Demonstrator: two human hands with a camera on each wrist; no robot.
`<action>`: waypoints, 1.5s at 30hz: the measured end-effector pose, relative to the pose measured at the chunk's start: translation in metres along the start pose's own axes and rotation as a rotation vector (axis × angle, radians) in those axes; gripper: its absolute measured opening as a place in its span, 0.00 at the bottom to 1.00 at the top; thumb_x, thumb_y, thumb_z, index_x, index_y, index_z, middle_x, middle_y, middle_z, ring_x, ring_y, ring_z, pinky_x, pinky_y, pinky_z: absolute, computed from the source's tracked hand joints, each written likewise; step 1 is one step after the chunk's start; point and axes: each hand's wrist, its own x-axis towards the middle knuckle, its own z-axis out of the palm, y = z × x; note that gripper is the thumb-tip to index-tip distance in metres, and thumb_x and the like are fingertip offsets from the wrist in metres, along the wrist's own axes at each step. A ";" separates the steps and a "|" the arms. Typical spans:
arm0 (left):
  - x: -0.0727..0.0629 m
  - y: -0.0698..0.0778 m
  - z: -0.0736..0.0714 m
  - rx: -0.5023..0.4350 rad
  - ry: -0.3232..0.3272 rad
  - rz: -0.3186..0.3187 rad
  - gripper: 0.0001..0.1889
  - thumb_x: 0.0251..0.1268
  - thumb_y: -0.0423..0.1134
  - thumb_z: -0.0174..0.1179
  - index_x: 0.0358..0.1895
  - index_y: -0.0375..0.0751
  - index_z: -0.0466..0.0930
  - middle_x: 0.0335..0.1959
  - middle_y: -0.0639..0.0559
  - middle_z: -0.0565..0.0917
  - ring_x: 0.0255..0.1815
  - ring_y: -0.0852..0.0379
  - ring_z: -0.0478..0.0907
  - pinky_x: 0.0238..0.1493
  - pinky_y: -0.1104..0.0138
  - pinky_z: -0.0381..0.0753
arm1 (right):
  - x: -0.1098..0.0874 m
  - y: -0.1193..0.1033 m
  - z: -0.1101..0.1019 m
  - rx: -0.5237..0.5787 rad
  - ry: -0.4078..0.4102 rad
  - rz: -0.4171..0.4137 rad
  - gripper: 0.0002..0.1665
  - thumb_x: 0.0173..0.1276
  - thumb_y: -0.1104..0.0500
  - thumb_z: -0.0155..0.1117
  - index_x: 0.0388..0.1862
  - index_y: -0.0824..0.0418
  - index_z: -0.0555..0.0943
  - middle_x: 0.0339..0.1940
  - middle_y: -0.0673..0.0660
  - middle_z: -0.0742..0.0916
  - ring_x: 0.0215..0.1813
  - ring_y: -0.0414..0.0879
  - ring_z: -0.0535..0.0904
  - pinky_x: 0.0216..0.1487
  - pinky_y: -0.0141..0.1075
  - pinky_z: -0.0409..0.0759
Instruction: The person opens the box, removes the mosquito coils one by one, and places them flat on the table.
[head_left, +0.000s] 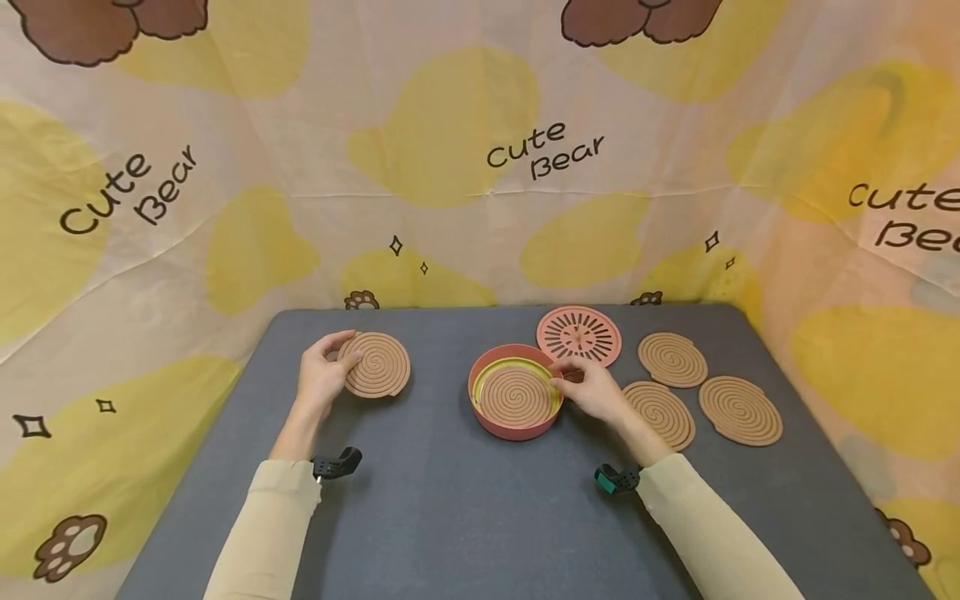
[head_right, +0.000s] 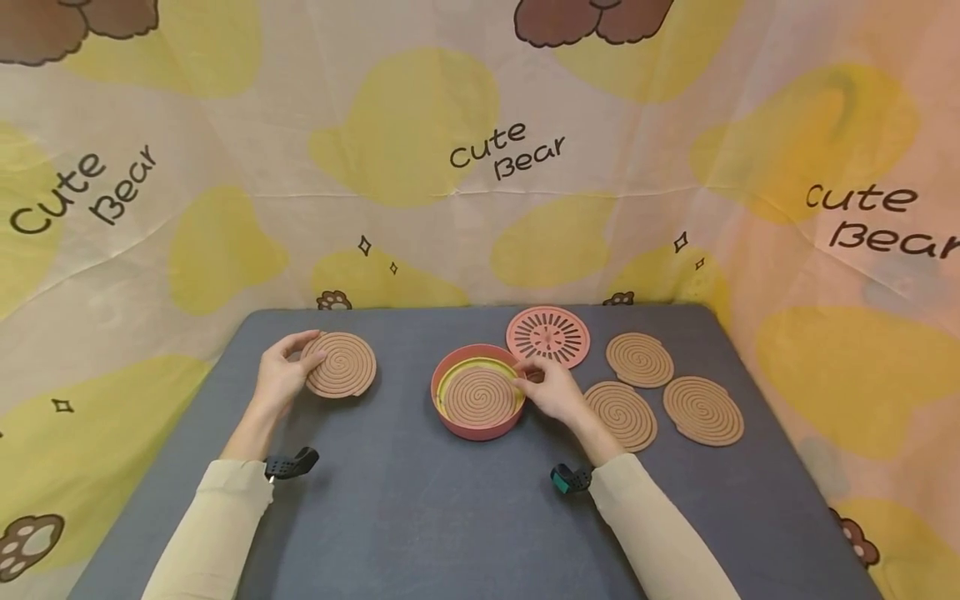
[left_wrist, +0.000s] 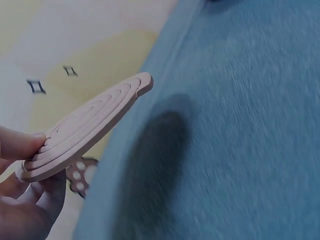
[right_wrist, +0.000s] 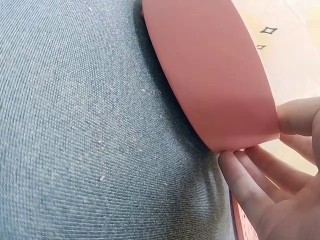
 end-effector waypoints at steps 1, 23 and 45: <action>0.000 -0.004 -0.002 0.000 0.010 -0.010 0.25 0.72 0.34 0.64 0.70 0.36 0.73 0.62 0.36 0.75 0.42 0.62 0.78 0.36 0.74 0.82 | 0.000 0.000 0.000 -0.001 -0.001 -0.002 0.16 0.72 0.60 0.68 0.56 0.64 0.84 0.49 0.59 0.87 0.52 0.54 0.82 0.48 0.43 0.80; 0.002 -0.055 -0.034 0.067 0.078 -0.183 0.28 0.72 0.37 0.64 0.72 0.34 0.70 0.65 0.35 0.74 0.64 0.47 0.69 0.41 0.81 0.73 | 0.002 0.003 0.000 0.010 -0.005 -0.022 0.16 0.72 0.60 0.68 0.55 0.65 0.84 0.48 0.59 0.87 0.51 0.54 0.82 0.47 0.43 0.79; 0.004 -0.050 -0.036 0.543 -0.035 -0.005 0.24 0.72 0.37 0.60 0.66 0.29 0.74 0.65 0.27 0.74 0.69 0.28 0.64 0.67 0.40 0.64 | 0.001 -0.003 -0.001 -0.008 -0.008 -0.007 0.16 0.73 0.59 0.68 0.56 0.64 0.84 0.49 0.59 0.87 0.52 0.54 0.82 0.49 0.45 0.79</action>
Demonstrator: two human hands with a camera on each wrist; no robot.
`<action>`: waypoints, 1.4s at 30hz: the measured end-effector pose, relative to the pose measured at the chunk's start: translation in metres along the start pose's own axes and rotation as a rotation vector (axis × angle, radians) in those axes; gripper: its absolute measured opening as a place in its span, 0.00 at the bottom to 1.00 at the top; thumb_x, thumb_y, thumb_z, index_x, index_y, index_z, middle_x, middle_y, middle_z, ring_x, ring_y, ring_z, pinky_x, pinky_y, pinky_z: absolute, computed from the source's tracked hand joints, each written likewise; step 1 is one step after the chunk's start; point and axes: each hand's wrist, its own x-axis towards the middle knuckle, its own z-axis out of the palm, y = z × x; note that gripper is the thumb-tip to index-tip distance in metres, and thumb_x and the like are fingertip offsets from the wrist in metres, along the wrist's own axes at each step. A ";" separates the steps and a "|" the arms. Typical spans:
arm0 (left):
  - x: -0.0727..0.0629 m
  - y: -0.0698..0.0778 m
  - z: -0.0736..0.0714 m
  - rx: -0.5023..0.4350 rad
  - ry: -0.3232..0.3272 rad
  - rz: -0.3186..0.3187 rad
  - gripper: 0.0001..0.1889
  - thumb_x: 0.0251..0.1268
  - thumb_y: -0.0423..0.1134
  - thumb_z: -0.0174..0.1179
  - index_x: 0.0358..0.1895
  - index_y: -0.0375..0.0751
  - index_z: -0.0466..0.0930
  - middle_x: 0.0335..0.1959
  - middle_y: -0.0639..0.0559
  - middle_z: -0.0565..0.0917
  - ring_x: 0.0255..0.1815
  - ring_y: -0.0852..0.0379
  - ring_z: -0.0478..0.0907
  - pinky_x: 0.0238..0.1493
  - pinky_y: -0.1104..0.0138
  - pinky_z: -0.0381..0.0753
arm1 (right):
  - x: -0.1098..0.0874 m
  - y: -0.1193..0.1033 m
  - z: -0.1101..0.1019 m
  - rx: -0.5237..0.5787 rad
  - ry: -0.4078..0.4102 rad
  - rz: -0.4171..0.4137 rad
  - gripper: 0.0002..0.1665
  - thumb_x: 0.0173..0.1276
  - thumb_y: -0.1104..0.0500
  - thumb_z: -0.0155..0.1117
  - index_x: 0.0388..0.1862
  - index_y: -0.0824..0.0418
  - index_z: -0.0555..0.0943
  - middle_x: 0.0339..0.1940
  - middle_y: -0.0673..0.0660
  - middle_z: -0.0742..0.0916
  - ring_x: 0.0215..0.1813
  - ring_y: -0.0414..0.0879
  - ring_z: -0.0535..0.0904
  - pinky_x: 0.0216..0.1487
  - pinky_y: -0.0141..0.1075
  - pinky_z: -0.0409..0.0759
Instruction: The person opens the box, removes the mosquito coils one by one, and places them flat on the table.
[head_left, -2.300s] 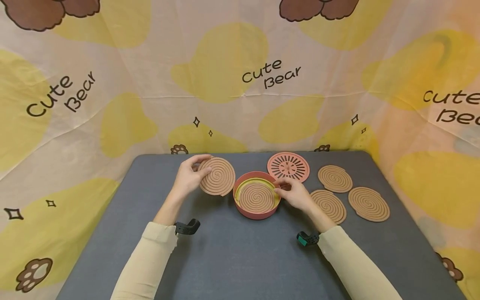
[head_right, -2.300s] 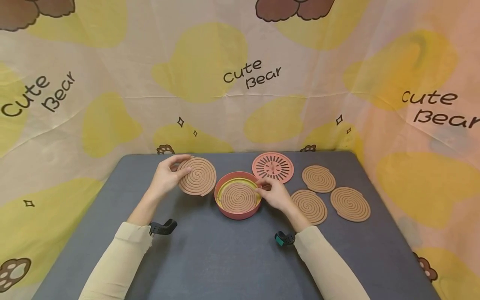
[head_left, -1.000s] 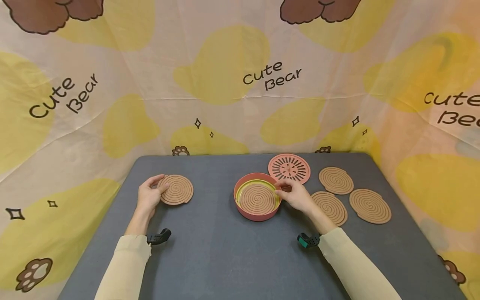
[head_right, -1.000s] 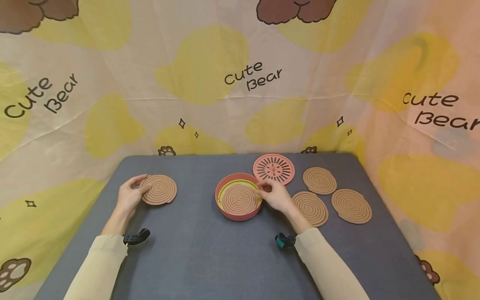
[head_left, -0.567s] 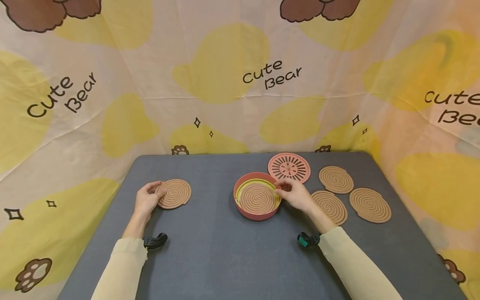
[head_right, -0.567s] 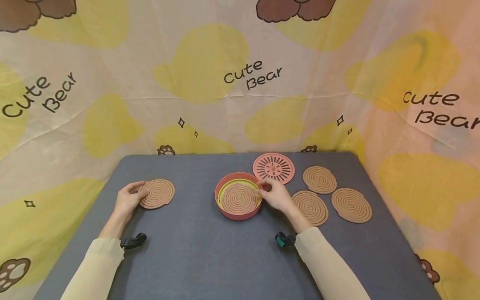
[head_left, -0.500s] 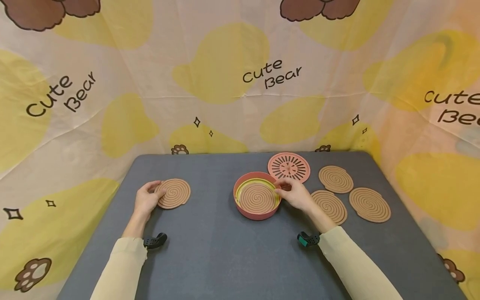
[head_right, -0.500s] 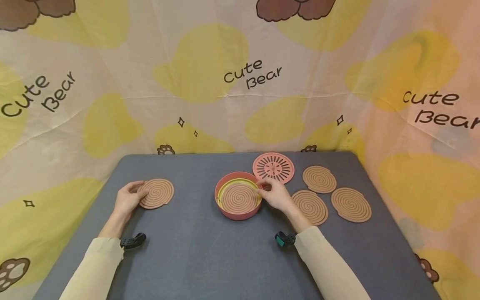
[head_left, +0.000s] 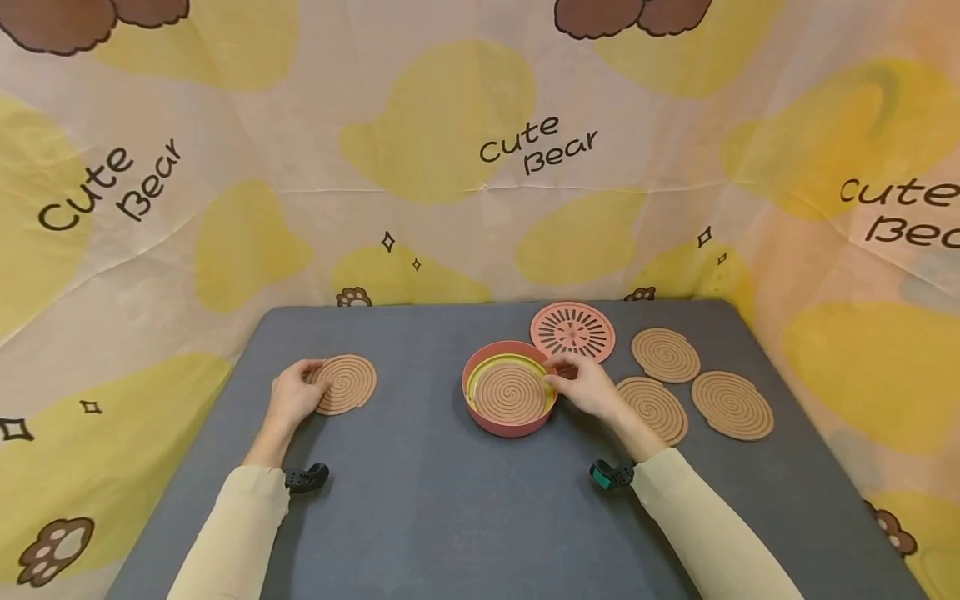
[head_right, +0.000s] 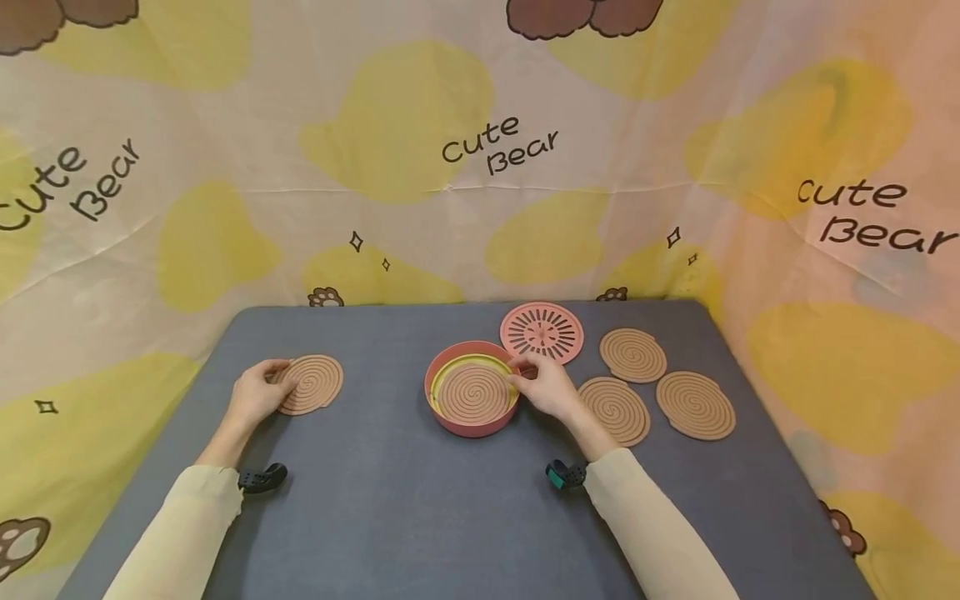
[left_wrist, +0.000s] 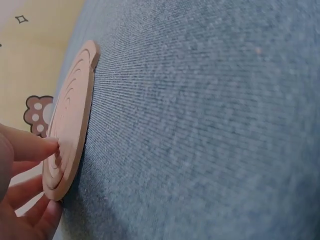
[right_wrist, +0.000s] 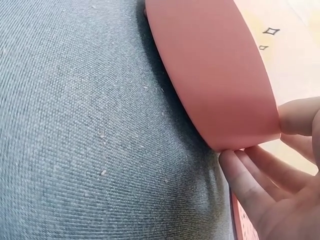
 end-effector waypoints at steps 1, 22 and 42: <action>0.000 0.000 -0.001 0.012 -0.003 0.003 0.24 0.72 0.37 0.60 0.66 0.28 0.74 0.65 0.27 0.74 0.69 0.27 0.64 0.67 0.39 0.63 | 0.000 0.000 0.000 -0.002 0.000 0.001 0.16 0.73 0.59 0.68 0.56 0.64 0.84 0.49 0.59 0.87 0.52 0.54 0.82 0.49 0.45 0.79; -0.004 0.045 -0.005 0.083 0.026 0.232 0.19 0.71 0.33 0.55 0.61 0.26 0.78 0.54 0.28 0.78 0.54 0.32 0.75 0.54 0.40 0.73 | 0.001 0.002 0.002 0.014 -0.006 -0.009 0.16 0.73 0.58 0.68 0.56 0.63 0.84 0.49 0.58 0.87 0.52 0.54 0.82 0.50 0.45 0.79; -0.013 0.111 0.019 -0.089 -0.055 0.368 0.16 0.75 0.37 0.58 0.60 0.33 0.81 0.53 0.37 0.83 0.52 0.42 0.80 0.54 0.49 0.79 | 0.000 0.001 0.003 -0.030 0.015 0.006 0.16 0.72 0.58 0.68 0.56 0.62 0.84 0.50 0.58 0.87 0.52 0.54 0.82 0.53 0.48 0.79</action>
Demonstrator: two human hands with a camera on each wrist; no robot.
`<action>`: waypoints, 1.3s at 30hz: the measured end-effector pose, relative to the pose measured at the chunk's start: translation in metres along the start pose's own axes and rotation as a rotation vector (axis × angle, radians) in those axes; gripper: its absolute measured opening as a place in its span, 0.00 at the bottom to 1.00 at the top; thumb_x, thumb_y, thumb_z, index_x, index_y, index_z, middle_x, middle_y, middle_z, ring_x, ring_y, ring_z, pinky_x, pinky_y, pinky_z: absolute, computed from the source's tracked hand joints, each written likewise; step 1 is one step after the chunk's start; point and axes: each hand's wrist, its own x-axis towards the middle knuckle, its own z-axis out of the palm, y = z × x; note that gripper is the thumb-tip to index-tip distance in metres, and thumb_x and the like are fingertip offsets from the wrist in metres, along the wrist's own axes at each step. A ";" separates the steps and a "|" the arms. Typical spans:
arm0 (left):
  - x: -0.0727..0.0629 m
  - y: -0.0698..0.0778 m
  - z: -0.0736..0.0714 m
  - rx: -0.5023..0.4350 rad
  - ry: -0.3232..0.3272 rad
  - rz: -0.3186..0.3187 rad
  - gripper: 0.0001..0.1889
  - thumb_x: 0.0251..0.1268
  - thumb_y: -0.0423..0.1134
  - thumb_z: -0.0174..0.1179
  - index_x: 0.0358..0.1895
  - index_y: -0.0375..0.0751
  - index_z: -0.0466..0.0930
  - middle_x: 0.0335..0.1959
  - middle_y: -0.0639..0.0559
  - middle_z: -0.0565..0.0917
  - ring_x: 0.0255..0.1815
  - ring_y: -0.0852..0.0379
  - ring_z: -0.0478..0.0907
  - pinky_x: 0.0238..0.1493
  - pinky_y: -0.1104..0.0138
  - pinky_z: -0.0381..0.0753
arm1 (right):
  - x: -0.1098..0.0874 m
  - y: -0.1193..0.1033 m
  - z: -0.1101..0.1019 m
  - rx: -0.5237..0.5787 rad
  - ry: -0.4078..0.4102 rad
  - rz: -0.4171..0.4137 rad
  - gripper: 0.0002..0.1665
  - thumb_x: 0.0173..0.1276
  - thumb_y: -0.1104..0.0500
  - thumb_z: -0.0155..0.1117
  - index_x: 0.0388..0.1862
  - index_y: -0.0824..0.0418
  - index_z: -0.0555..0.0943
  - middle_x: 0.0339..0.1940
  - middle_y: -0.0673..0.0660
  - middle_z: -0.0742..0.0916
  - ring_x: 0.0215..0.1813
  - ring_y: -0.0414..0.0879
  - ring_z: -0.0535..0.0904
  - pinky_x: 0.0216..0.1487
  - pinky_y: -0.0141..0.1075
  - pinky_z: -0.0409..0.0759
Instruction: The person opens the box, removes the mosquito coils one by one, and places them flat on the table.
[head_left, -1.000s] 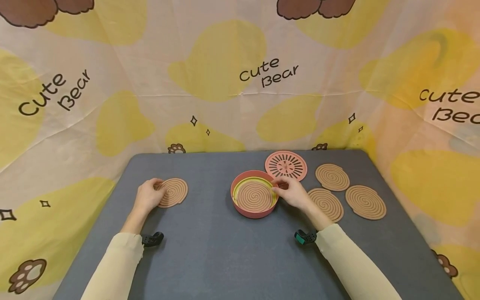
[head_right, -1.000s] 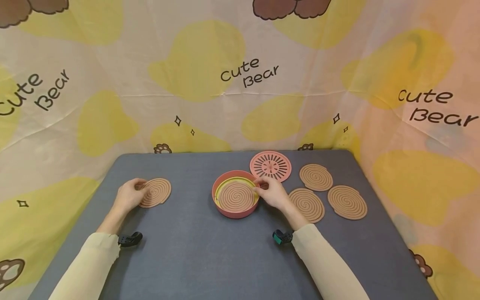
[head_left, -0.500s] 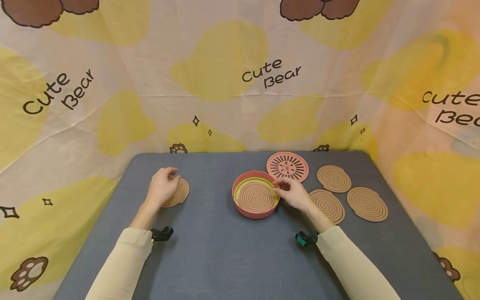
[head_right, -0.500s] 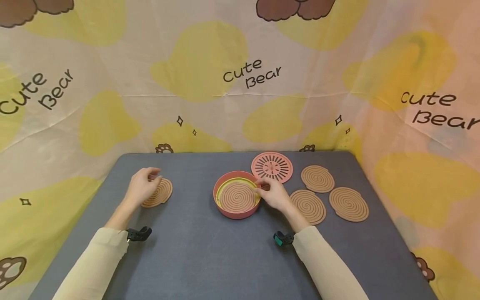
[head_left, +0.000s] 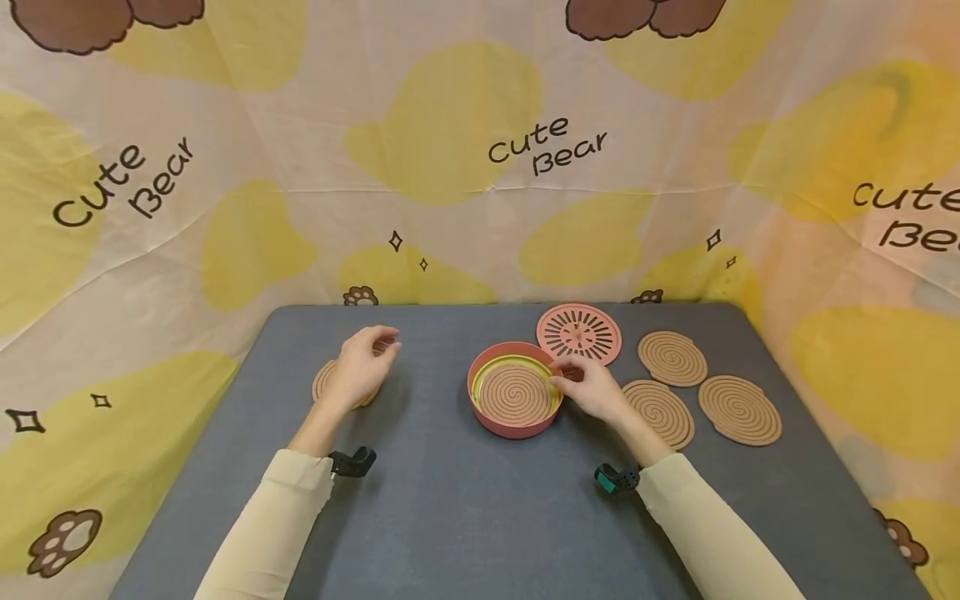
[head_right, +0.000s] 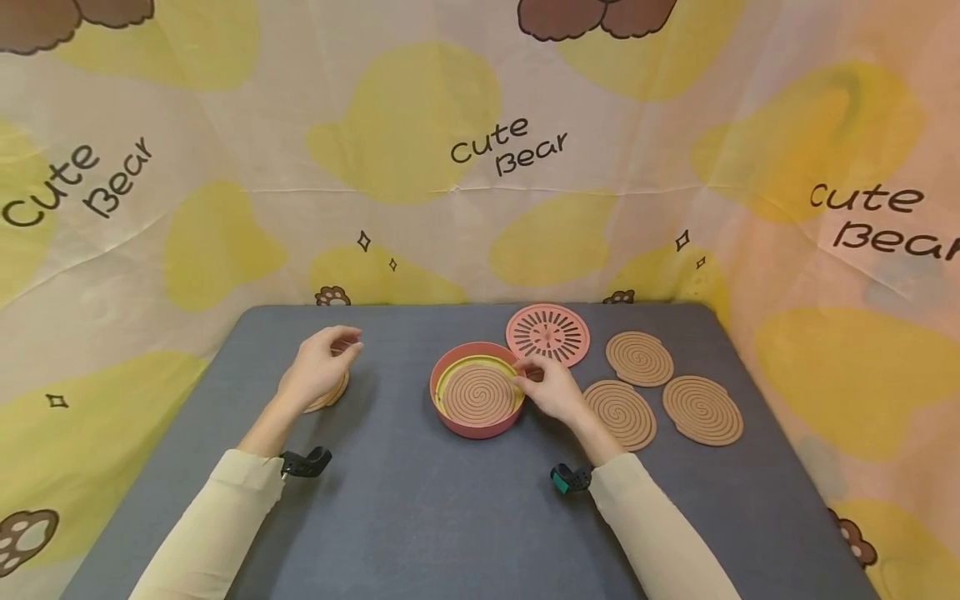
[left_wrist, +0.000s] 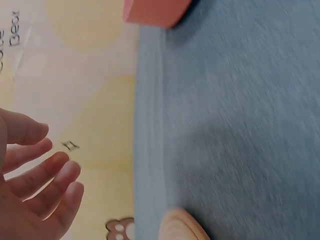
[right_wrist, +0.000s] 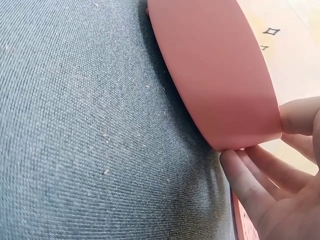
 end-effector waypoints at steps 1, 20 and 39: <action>0.001 0.004 0.002 -0.006 0.001 0.011 0.16 0.75 0.36 0.59 0.59 0.33 0.81 0.53 0.37 0.83 0.51 0.42 0.80 0.54 0.50 0.79 | 0.000 0.000 0.000 0.002 0.001 -0.001 0.16 0.72 0.59 0.68 0.56 0.62 0.84 0.50 0.59 0.87 0.53 0.54 0.82 0.53 0.48 0.79; 0.009 0.049 0.043 -0.089 -0.131 0.070 0.15 0.75 0.36 0.59 0.58 0.35 0.82 0.50 0.42 0.83 0.52 0.46 0.80 0.56 0.53 0.79 | 0.000 0.002 -0.001 0.004 -0.002 0.000 0.16 0.72 0.58 0.68 0.56 0.63 0.84 0.50 0.59 0.87 0.52 0.53 0.82 0.51 0.46 0.79; 0.017 0.078 0.085 -0.113 -0.198 0.142 0.13 0.75 0.36 0.60 0.57 0.36 0.83 0.47 0.46 0.83 0.49 0.50 0.81 0.53 0.57 0.80 | -0.001 0.003 0.000 0.018 -0.006 0.001 0.17 0.73 0.58 0.68 0.57 0.63 0.83 0.50 0.59 0.87 0.52 0.54 0.82 0.49 0.44 0.80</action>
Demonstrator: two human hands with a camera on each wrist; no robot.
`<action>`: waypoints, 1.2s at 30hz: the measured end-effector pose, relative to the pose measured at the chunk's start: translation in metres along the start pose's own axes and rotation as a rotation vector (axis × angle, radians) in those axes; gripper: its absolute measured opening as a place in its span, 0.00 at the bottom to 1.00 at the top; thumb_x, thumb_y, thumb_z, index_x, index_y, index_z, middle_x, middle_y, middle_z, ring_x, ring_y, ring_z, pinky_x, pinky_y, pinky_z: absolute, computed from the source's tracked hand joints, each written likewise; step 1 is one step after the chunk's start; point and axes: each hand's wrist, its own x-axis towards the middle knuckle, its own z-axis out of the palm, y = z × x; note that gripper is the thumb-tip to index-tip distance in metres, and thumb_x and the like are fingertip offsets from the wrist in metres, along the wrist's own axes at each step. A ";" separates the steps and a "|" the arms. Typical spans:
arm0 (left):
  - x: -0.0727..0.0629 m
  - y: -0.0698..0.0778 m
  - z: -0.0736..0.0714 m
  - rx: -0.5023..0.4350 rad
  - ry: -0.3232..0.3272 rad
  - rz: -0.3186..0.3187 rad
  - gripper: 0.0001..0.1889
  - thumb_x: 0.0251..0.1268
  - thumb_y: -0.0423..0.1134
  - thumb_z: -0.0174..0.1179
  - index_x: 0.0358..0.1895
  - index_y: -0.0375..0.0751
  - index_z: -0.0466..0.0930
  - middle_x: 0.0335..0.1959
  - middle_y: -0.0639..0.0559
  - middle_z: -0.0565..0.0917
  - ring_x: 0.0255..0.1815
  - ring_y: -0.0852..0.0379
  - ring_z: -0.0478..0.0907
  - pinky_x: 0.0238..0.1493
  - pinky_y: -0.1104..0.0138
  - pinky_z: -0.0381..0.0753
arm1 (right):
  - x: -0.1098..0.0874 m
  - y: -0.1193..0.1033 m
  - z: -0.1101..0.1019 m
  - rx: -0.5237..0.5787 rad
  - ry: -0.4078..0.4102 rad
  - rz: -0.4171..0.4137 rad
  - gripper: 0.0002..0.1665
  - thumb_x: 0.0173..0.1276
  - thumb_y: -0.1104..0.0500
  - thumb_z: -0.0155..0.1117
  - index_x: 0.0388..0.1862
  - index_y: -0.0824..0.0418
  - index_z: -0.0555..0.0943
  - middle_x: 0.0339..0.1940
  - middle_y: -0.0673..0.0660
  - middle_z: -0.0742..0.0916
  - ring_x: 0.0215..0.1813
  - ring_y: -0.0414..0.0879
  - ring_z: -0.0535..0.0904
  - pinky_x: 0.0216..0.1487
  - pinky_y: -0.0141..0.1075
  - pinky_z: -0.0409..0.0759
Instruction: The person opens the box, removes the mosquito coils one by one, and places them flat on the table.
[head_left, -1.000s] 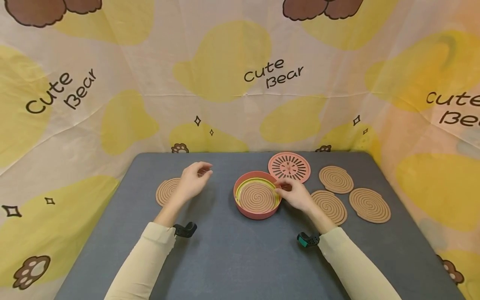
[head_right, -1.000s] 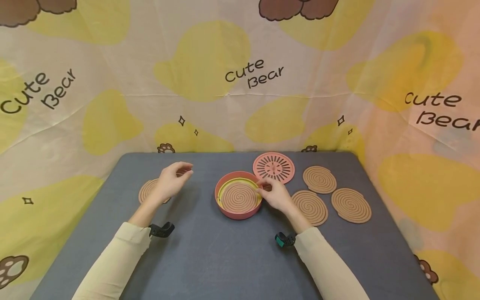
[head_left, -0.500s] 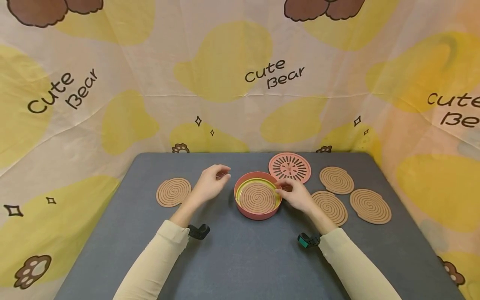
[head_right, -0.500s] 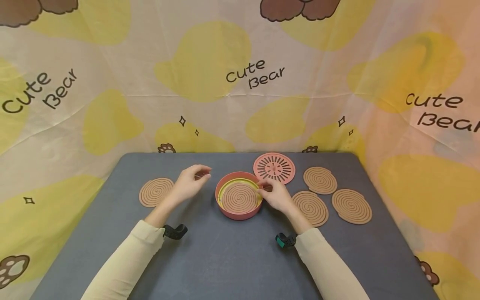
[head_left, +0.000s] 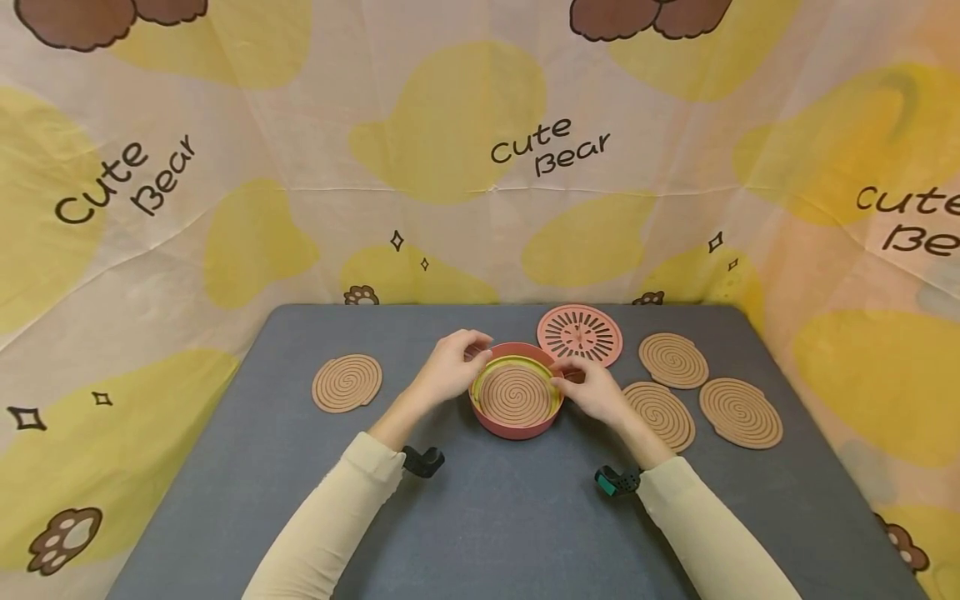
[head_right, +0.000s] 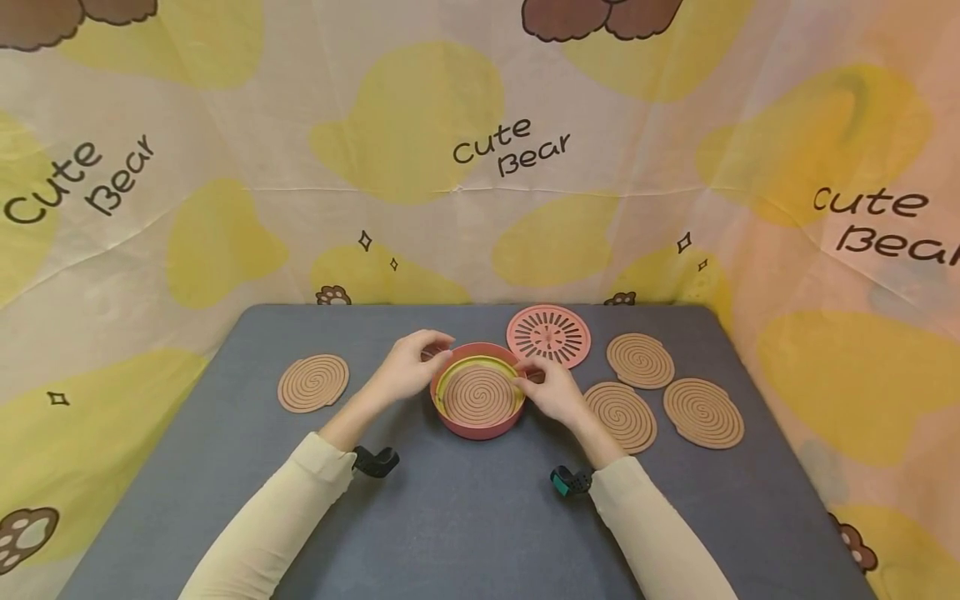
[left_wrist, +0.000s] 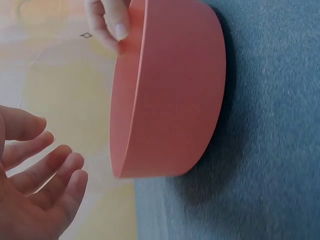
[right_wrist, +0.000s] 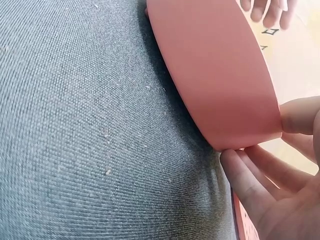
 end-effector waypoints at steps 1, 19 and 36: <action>0.001 0.001 0.002 0.004 -0.005 0.002 0.13 0.75 0.36 0.60 0.57 0.35 0.83 0.47 0.46 0.83 0.48 0.50 0.81 0.53 0.57 0.80 | 0.000 0.000 0.000 0.000 0.000 0.000 0.17 0.73 0.58 0.68 0.57 0.63 0.83 0.50 0.59 0.87 0.52 0.53 0.82 0.49 0.44 0.80; 0.014 0.013 0.029 0.067 -0.074 -0.022 0.16 0.74 0.38 0.58 0.60 0.35 0.81 0.53 0.41 0.82 0.55 0.45 0.80 0.57 0.53 0.78 | -0.002 -0.002 0.000 0.024 -0.004 -0.001 0.17 0.73 0.58 0.68 0.57 0.63 0.83 0.51 0.60 0.86 0.50 0.53 0.82 0.49 0.43 0.80; 0.020 0.007 0.048 0.066 -0.116 -0.150 0.17 0.73 0.38 0.58 0.60 0.36 0.80 0.57 0.40 0.81 0.59 0.44 0.77 0.61 0.51 0.75 | -0.003 -0.002 -0.001 0.036 -0.021 -0.001 0.17 0.73 0.58 0.67 0.58 0.64 0.82 0.52 0.60 0.86 0.51 0.54 0.82 0.49 0.43 0.80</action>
